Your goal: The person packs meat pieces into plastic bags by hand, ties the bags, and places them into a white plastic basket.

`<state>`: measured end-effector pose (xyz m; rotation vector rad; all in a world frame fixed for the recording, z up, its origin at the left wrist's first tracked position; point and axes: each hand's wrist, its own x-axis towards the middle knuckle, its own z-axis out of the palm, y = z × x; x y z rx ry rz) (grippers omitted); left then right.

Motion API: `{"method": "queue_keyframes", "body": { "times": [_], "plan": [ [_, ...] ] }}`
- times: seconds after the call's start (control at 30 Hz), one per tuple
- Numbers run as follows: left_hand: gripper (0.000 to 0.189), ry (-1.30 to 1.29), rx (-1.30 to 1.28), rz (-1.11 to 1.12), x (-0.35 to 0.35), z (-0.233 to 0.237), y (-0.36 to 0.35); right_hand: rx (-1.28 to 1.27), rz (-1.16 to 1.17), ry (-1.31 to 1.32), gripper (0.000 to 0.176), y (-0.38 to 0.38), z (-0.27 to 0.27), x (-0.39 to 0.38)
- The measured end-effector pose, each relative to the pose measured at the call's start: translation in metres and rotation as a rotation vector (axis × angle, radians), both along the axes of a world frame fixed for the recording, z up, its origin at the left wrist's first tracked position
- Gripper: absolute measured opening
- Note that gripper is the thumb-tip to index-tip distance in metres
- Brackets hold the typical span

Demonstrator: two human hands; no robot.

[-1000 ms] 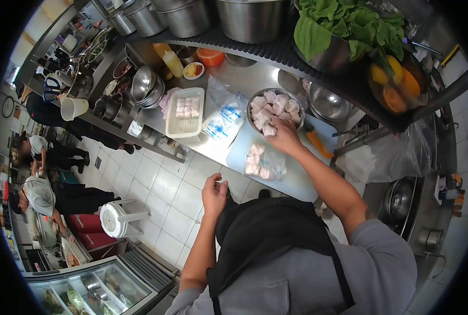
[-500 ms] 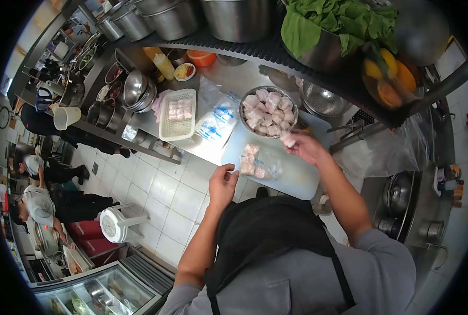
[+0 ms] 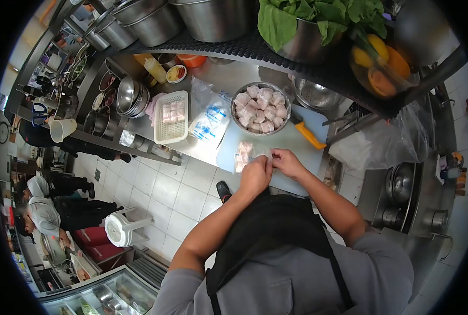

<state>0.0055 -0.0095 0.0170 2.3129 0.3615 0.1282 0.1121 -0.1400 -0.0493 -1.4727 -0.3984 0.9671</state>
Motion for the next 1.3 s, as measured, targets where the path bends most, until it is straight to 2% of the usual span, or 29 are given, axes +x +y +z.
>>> {"method": "queue_keyframes", "body": {
  "times": [0.03, 0.13, 0.23, 0.3, 0.37, 0.4, 0.43, 0.5, 0.57, 0.67, 0.77, 0.87, 0.97, 1.07, 1.17, 1.27, 1.3],
  "plan": [
    [0.021, -0.04, -0.015, -0.006, 0.0, 0.002, 0.001, 0.083, -0.031, 0.028, 0.036, 0.003, 0.002, -0.003],
    [0.017, -0.135, -0.008, -0.074, 0.001, 0.002, 0.0, 0.049, 0.056, -0.254, 0.037, 0.007, -0.011, -0.001],
    [0.015, -0.218, 0.02, -0.147, 0.0, -0.007, -0.003, -0.038, 0.014, -0.772, 0.039, 0.011, -0.011, -0.006],
    [0.016, -0.229, 0.005, -0.126, -0.003, -0.008, 0.0, 0.068, -0.111, -0.601, 0.041, 0.016, -0.061, -0.007],
    [0.018, -0.197, -0.042, -0.045, -0.011, 0.002, 0.013, -0.016, -0.164, -0.542, 0.043, 0.018, -0.072, -0.007],
    [0.02, -0.184, -0.119, 0.139, -0.018, 0.001, 0.024, -0.149, -0.154, -0.57, 0.044, 0.019, -0.054, -0.006],
    [0.033, -0.087, -0.239, 0.298, -0.025, 0.002, 0.039, -0.279, -0.147, -0.598, 0.045, 0.021, -0.036, -0.004],
    [0.038, 0.014, -0.088, 0.369, -0.041, -0.023, 0.065, -0.238, -0.134, -0.542, 0.041, 0.018, -0.032, -0.004],
    [0.042, 0.045, -0.08, 0.281, -0.054, -0.048, 0.069, -0.194, -0.112, -0.494, 0.043, 0.018, -0.043, 0.0],
    [0.047, 0.07, -0.098, 0.229, -0.058, -0.056, 0.068, -0.174, -0.055, -0.415, 0.044, 0.021, -0.053, 0.001],
    [0.047, 0.08, -0.114, 0.228, -0.056, -0.058, 0.067, -0.313, 0.087, -0.513, 0.046, 0.02, -0.027, 0.003],
    [0.047, 0.078, -0.114, 0.232, -0.057, -0.061, 0.069, -0.314, 0.205, -0.563, 0.05, 0.018, -0.026, 0.014],
    [0.047, 0.076, -0.121, 0.232, -0.058, -0.062, 0.068, -0.251, 0.227, -0.549, 0.047, 0.015, -0.032, 0.012],
    [0.045, 0.054, -0.098, 0.239, -0.06, -0.064, 0.069, -0.258, 0.342, -0.91, 0.037, 0.013, -0.014, 0.014],
    [0.043, 0.0, -0.123, 0.323, -0.073, -0.066, 0.077, -0.427, 0.52, -0.883, 0.029, -0.01, 0.034, 0.024],
    [0.04, -0.006, -0.178, 0.439, -0.09, -0.06, 0.087, -0.541, 0.391, -0.887, 0.025, -0.014, 0.08, 0.036],
    [0.038, 0.004, -0.195, 0.475, -0.097, -0.058, 0.09, -0.509, 0.294, -0.935, 0.025, -0.005, 0.091, 0.041]
  ]
}}
